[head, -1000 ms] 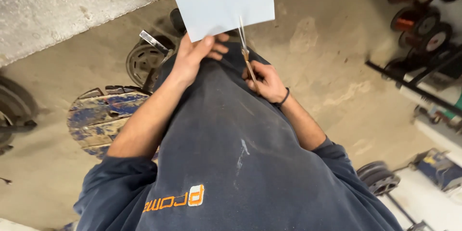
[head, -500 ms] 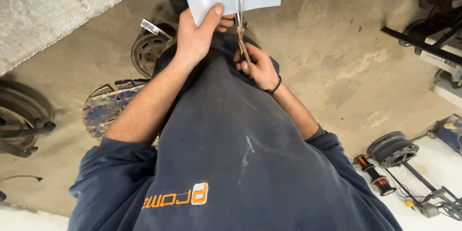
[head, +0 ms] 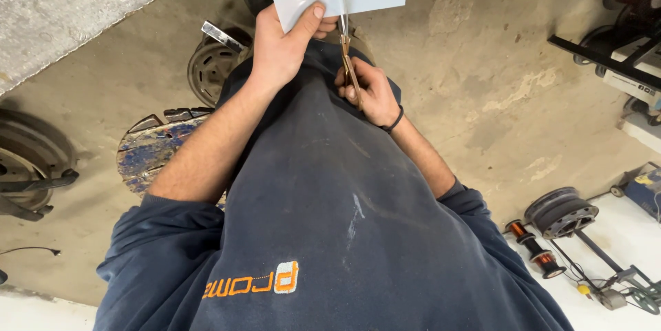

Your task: Cutting, measuring, and marking insulation sheets for insertion into an electric motor housing.

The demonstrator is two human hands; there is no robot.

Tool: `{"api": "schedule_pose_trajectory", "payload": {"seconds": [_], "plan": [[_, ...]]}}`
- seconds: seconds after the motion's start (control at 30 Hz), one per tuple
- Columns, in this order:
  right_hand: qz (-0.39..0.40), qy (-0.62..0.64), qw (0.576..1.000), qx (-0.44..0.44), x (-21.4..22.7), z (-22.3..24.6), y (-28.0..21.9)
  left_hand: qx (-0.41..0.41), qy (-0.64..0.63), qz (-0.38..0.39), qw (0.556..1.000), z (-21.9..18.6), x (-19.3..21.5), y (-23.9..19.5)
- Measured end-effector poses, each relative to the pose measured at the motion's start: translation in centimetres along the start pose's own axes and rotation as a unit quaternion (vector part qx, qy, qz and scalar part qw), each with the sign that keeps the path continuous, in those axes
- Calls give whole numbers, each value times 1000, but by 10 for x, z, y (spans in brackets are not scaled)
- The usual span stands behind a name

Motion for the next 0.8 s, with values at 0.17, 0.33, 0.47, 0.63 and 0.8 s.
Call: {"api": "schedule_pose_trajectory", "payload": {"seconds": [0.17, 0.33, 0.47, 0.63, 0.8], "plan": [[-5, 1, 1000, -3, 1, -3, -1, 4, -12, -5, 1000, 0, -2, -2], [0, 0, 1000, -4, 1, -6, -1, 7, -22, -9, 1000, 3, -1, -3], [3, 3, 1000, -1, 2, -7, -2, 0, -18, -10, 1000, 1, -2, -6], [1, -1, 1000, 8, 4, -7, -2, -7, -14, -3, 1000, 1, -4, -4], [-6, -30, 999, 14, 7, -9, -4, -23, 7, 9, 1000, -1, -5, -4]]}}
Point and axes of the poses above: each hand's wrist, its own y-axis towards the middle knuckle, its own x-axis out of the back of the hand, z = x × y, the point moved 8 cm from there along y, towards the middle knuckle, and after that the axes turned 4 degrees about -z, right-handed, at the moved point
